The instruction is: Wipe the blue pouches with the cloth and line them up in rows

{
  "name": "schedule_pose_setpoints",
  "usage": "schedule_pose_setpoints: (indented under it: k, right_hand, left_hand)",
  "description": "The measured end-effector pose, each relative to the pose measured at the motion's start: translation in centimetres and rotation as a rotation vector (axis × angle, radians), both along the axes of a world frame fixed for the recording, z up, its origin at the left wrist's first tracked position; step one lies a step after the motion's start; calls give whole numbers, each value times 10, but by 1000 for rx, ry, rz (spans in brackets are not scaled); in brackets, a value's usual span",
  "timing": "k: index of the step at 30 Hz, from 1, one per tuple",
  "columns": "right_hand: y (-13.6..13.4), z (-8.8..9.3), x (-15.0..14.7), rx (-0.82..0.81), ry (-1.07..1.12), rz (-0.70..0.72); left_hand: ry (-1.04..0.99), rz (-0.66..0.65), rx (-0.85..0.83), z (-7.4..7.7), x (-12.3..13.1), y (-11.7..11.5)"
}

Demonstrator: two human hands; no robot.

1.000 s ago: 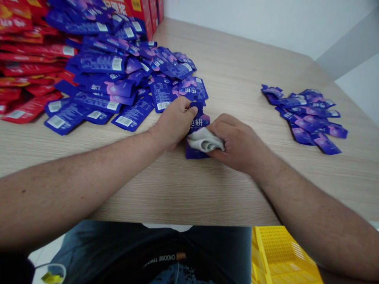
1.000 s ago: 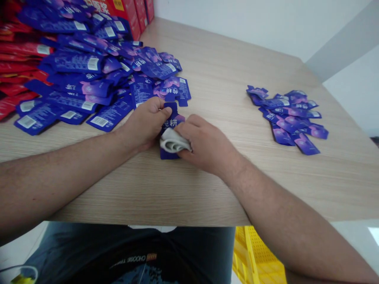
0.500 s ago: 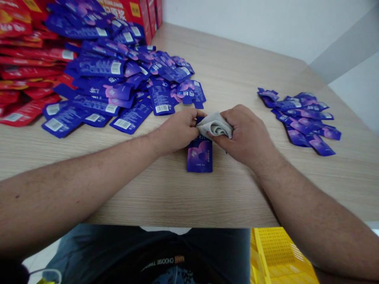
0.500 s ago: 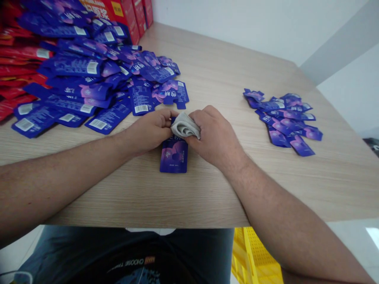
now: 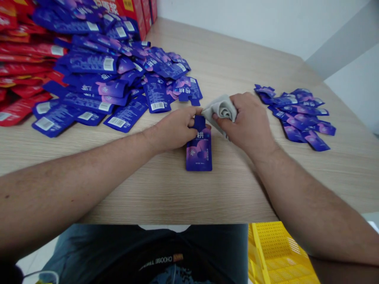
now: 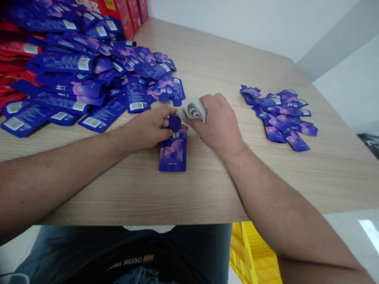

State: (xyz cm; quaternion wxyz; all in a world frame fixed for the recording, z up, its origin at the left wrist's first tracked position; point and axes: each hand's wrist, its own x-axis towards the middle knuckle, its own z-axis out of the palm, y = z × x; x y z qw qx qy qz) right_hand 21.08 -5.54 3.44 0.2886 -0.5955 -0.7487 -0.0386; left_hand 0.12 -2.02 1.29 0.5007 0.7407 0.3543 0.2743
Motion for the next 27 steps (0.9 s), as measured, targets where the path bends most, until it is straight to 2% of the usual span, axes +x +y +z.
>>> schedule_pose_setpoints:
  k: [2, 4, 7, 13, 17, 21, 23, 27]
  right_hand:
    - [6, 1, 9, -16, 91, -93]
    - [8, 3, 15, -64, 183, -107]
    - [6, 6, 13, -132, 243, -45]
    - [-4, 5, 2, -202, 312, 117]
    - [-6, 4, 6, -135, 405, 115]
    - [-15, 8, 3, -125, 426, 203]
    - [-21, 12, -2, -136, 375, 229]
    - [-30, 14, -13, -84, 236, 222]
  left_hand:
    - [-100, 27, -145, -2, 1, -2]
    - [-186, 73, -221, -3, 2, -4]
    - [-299, 123, -278, 0, 2, -7]
    - [-540, 116, -440, 18, -4, -8]
    - [-560, 192, -437, 25, -8, -1]
    - [-523, 171, -485, 28, -10, -2]
    - [-517, 164, -491, 27, -9, -6]
    - [-422, 264, -453, 17, 2, -9]
